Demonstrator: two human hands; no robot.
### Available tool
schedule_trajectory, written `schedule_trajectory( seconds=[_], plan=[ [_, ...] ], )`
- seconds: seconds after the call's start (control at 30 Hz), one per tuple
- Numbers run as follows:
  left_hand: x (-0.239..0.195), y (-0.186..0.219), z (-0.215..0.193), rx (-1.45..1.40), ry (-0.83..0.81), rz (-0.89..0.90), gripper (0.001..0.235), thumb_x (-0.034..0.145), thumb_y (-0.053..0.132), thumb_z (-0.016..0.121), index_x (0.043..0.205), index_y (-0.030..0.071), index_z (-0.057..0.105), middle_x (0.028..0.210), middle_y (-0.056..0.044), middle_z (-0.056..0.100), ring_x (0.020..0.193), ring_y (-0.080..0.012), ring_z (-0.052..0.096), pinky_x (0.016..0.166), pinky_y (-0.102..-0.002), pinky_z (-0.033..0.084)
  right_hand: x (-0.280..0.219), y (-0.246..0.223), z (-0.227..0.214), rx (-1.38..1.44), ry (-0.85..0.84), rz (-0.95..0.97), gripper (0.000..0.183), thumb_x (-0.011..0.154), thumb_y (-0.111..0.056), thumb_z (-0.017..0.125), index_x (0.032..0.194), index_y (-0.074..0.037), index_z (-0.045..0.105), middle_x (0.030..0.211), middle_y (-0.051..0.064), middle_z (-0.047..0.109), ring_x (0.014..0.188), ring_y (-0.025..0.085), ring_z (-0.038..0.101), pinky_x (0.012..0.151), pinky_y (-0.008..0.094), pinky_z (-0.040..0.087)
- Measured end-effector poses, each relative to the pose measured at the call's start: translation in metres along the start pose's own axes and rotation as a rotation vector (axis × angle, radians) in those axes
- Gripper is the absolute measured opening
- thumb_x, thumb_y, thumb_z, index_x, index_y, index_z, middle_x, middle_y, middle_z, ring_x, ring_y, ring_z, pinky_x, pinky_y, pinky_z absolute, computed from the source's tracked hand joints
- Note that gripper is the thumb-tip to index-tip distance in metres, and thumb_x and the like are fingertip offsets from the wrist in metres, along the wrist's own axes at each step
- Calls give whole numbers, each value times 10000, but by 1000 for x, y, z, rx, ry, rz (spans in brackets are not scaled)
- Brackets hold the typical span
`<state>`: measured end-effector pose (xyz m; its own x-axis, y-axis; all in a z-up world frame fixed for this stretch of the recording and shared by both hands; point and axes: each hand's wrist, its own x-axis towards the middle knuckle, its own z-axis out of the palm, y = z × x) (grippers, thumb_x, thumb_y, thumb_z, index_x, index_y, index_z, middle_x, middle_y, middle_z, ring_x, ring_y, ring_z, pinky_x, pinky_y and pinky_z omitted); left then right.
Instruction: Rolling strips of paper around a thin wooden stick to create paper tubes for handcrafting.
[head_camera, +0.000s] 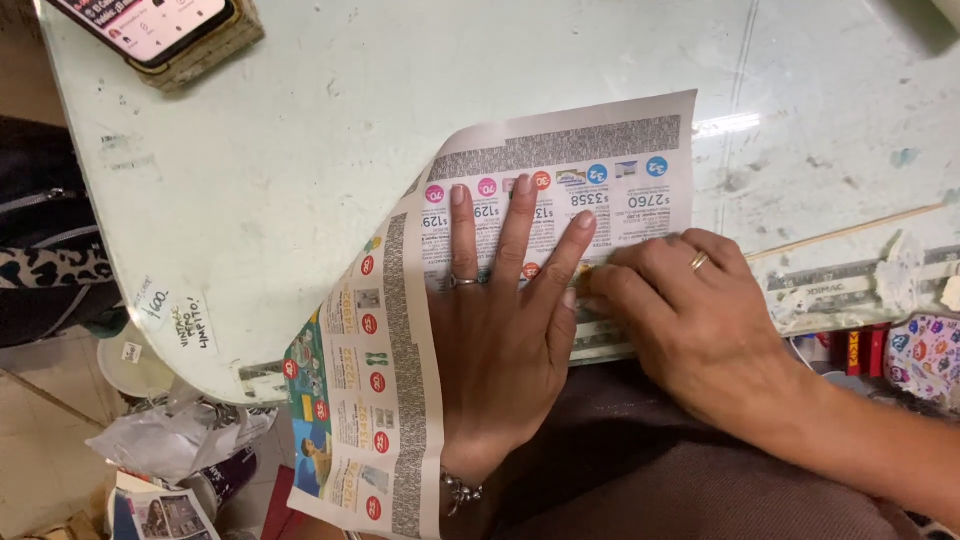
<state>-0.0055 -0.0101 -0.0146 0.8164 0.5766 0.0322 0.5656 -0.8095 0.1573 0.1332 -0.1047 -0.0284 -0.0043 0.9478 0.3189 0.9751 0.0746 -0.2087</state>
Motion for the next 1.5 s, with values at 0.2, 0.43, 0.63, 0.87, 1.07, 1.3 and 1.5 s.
schedule_trajectory(
  seconds=[0.2, 0.43, 0.63, 0.87, 1.07, 1.3, 1.5],
  plan=[
    [0, -10, -1, -108, -60, 54, 483, 883, 294, 466, 1360, 311, 385, 1475, -29, 254, 1362, -400, 218, 776, -512, 419, 3, 3, 1, 174, -74, 101, 58, 880, -133, 600, 933, -139, 576, 888, -18, 567, 771, 159, 547, 800, 324, 356],
    [-2, -11, 1, -104, 32, 81, 464, 884, 264, 510, 1341, 285, 428, 1454, -53, 292, 1355, -393, 246, 962, -552, 366, 12, 7, -8, 300, -171, 227, 96, 855, -235, 605, 835, -157, 554, 772, -47, 579, 687, 169, 529, 780, 326, 327],
    [-2, -10, 1, -101, 27, 76, 479, 873, 263, 530, 1340, 292, 428, 1454, -45, 293, 1357, -382, 239, 976, -545, 348, 20, 12, -12, 269, -272, 223, 115, 839, -243, 600, 772, -180, 532, 760, -63, 558, 670, 182, 526, 730, 345, 298],
    [-3, -10, 4, -83, 43, 69, 459, 906, 300, 536, 1349, 304, 420, 1456, -19, 275, 1360, -370, 243, 1011, -524, 352, 22, 15, -12, 260, -269, 190, 99, 865, -257, 573, 804, -190, 534, 750, -76, 566, 650, 155, 508, 739, 345, 301],
    [0, -7, -3, -1, 41, 65, 417, 917, 332, 480, 1331, 334, 434, 1441, 2, 313, 1339, -344, 275, 970, -547, 335, 21, 16, -11, 280, -263, 191, 121, 855, -255, 590, 783, -181, 526, 723, -71, 594, 594, 154, 501, 702, 336, 305],
    [1, -8, -3, -22, 36, 53, 526, 826, 297, 593, 1326, 326, 433, 1441, -9, 324, 1337, -363, 272, 939, -513, 351, 23, 18, -11, 295, -260, 170, 79, 844, -232, 593, 796, -192, 545, 764, -78, 616, 576, 149, 494, 658, 328, 280],
    [2, -27, -9, -331, 96, 56, 385, 874, 103, 355, 1194, 162, 561, 1279, -9, 545, 1279, -299, 408, 1039, -598, 144, 22, 18, -9, 291, -266, 213, 147, 833, -323, 610, 755, -218, 543, 682, -85, 569, 555, 158, 463, 678, 330, 286]
  ],
)
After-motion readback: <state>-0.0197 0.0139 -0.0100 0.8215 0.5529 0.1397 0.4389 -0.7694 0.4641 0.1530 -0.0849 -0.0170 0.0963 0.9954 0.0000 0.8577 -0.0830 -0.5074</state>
